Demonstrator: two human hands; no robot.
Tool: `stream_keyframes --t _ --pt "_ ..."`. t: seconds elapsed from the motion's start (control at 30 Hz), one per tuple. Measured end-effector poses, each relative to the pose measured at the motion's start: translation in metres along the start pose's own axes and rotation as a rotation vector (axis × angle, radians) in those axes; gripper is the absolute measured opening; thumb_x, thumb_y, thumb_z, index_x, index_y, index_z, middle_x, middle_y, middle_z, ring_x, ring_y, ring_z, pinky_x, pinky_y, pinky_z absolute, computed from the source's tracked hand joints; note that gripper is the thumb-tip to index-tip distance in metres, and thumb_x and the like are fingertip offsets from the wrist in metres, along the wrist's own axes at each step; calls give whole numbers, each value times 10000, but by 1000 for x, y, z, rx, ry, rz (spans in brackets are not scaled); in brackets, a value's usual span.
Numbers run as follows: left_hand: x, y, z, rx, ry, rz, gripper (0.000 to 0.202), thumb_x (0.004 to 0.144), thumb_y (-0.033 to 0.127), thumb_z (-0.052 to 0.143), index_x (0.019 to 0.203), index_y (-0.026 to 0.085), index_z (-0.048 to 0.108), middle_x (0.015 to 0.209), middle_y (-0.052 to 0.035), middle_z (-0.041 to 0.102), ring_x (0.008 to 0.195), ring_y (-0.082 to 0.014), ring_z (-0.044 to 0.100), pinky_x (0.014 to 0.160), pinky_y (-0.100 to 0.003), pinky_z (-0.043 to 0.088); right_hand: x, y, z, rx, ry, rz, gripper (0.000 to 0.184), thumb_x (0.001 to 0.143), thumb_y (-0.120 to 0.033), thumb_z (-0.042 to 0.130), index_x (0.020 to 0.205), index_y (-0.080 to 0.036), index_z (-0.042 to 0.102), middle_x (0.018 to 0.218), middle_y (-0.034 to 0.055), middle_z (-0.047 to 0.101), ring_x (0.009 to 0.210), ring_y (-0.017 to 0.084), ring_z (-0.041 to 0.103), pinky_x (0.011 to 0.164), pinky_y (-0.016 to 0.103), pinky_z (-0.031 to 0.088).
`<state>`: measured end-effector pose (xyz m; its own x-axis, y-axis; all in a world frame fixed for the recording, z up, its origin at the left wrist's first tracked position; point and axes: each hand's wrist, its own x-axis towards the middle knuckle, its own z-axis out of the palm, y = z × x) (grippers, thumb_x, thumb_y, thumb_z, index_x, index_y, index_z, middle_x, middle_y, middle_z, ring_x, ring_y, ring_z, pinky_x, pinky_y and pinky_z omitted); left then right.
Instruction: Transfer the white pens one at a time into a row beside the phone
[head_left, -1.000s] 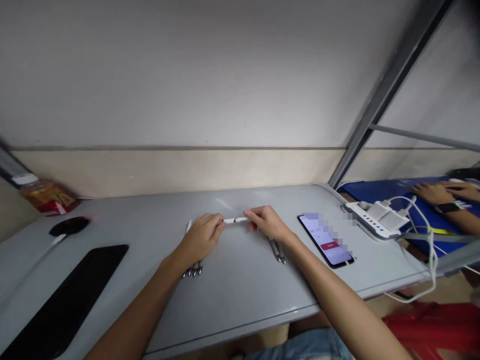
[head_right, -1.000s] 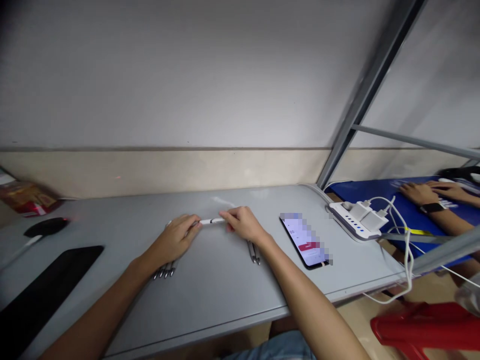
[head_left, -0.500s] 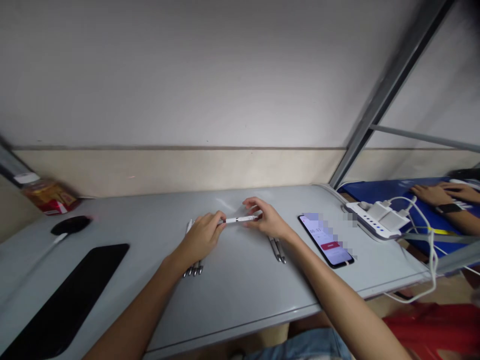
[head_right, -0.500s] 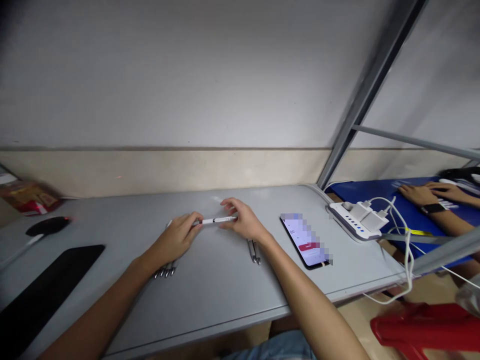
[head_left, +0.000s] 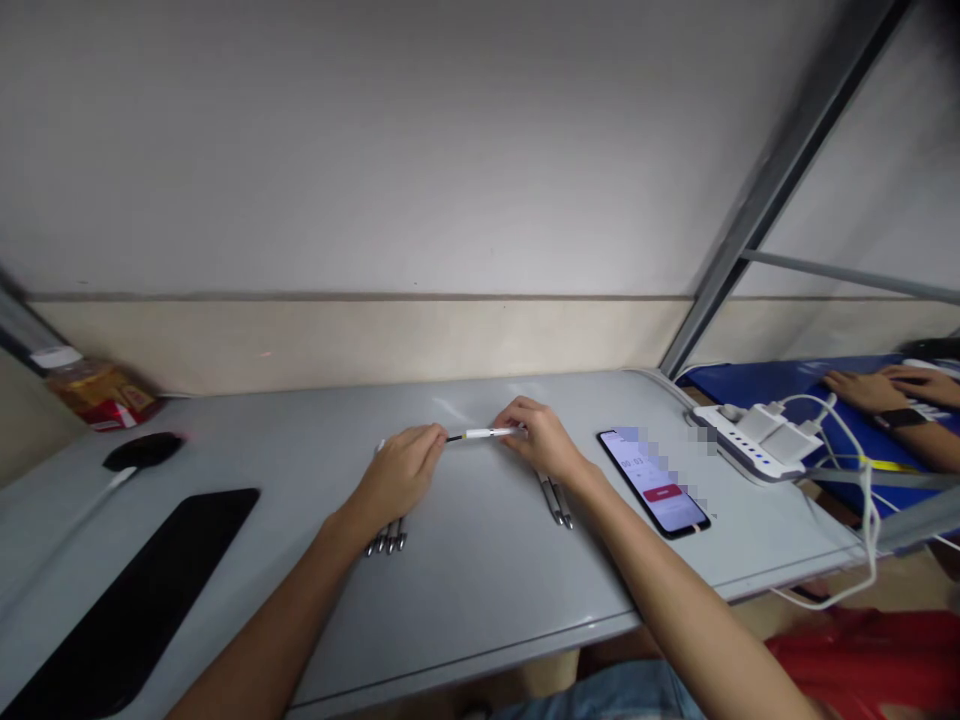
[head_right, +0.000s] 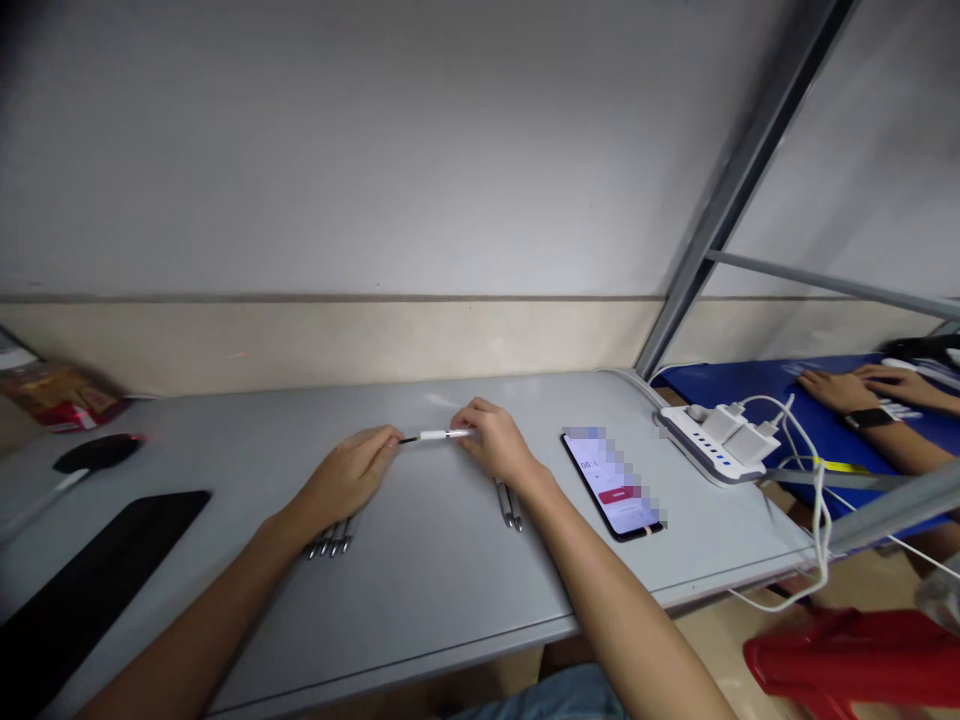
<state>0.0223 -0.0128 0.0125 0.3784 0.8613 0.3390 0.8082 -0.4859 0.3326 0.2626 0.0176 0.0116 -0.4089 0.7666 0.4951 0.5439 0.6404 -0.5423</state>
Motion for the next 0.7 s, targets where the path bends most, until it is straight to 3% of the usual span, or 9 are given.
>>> stream_keyframes --t 0.1,0.17,0.37,0.7 --pt "-1 0 -2 -36 0 31 300 966 300 308 1151 267 541 1029 -13 645 937 -175 587 831 -316 432 0 7 -4 -117 7 30 269 752 -31 615 952 -197 684 942 53 623 803 150 570 715 250 420" --pt "-1 -2 -2 -34 -3 45 323 962 288 309 1195 281 534 1049 -18 649 958 -181 591 864 -330 434 0 11 -7 -192 16 54 249 776 -60 617 963 -205 695 926 57 635 826 165 577 722 257 416" --pt "-1 -5 1 -20 20 33 291 949 282 322 1126 257 552 1012 -37 658 934 -190 602 851 -338 451 0 16 -12 -295 35 133 225 779 -133 672 967 -246 723 902 44 656 737 153 598 689 252 410" --pt "-1 5 -4 -47 -18 5 267 941 318 334 1036 240 571 900 -27 649 837 -184 596 767 -315 445 -1 12 -7 -113 -26 -54 209 825 -181 647 1006 -246 727 921 61 648 808 166 604 734 269 430"
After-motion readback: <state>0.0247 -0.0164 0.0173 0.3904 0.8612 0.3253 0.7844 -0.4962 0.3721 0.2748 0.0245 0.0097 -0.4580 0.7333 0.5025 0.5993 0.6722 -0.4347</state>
